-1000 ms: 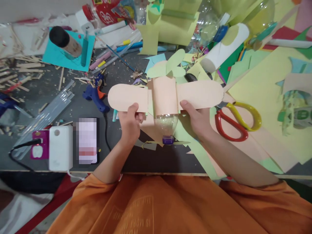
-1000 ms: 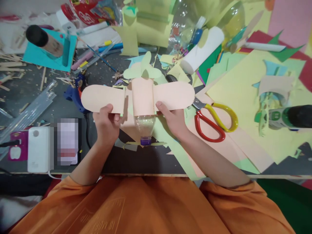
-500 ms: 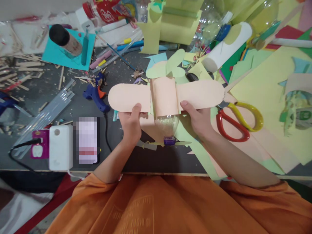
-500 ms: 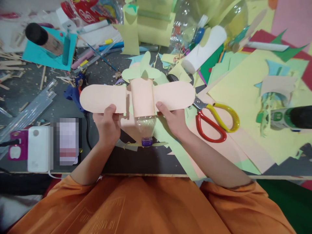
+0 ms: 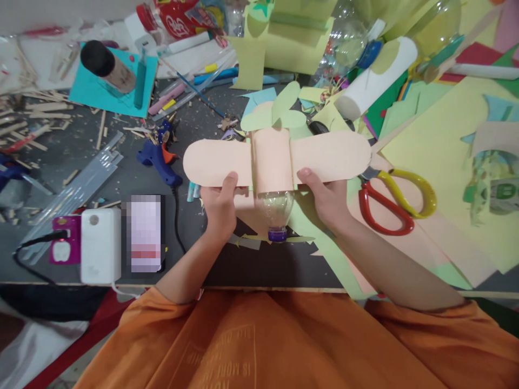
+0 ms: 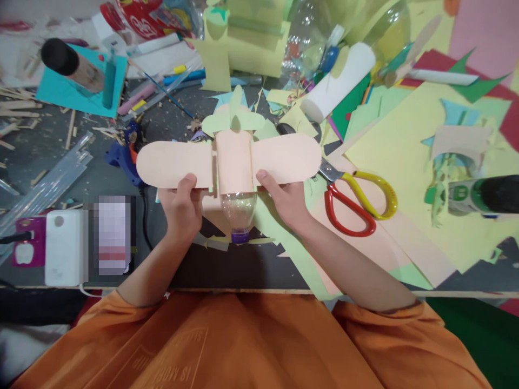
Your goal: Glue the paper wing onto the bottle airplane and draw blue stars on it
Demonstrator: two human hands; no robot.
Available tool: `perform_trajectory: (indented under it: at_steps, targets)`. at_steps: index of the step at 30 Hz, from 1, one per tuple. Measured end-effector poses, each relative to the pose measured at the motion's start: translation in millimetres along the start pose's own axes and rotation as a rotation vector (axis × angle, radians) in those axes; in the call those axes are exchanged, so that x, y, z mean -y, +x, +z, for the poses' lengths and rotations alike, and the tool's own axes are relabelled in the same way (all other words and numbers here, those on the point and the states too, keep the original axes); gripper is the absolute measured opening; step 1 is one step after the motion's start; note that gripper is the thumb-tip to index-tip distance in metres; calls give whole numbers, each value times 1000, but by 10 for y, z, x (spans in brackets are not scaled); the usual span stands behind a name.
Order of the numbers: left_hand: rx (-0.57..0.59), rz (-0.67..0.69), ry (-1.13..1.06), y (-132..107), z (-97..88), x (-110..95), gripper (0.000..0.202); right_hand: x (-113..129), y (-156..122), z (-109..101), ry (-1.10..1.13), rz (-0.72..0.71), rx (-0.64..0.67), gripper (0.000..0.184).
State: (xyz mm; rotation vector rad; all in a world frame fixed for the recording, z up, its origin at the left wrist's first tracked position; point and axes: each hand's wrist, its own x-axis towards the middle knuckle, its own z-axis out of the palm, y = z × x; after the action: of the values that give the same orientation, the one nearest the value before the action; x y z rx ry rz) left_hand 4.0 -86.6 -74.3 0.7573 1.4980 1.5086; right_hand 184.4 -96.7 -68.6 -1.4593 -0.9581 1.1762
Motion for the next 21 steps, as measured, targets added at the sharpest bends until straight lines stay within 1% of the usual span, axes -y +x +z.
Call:
perform_trajectory:
  at_steps: [5, 11, 18, 21]
  targets:
    - [4, -23, 0, 11, -6, 25, 33, -9, 3, -13, 4, 4, 25, 45]
    - [25, -35, -19, 5, 5, 21, 35, -10, 3, -16, 6, 9, 16, 40]
    - [56, -20, 9, -2, 0, 32, 33, -35, 10, -21, -1, -5, 34, 41]
    - [33, -28, -14, -5, 4, 26, 32, -25, 7, -16, 7, -9, 23, 45]
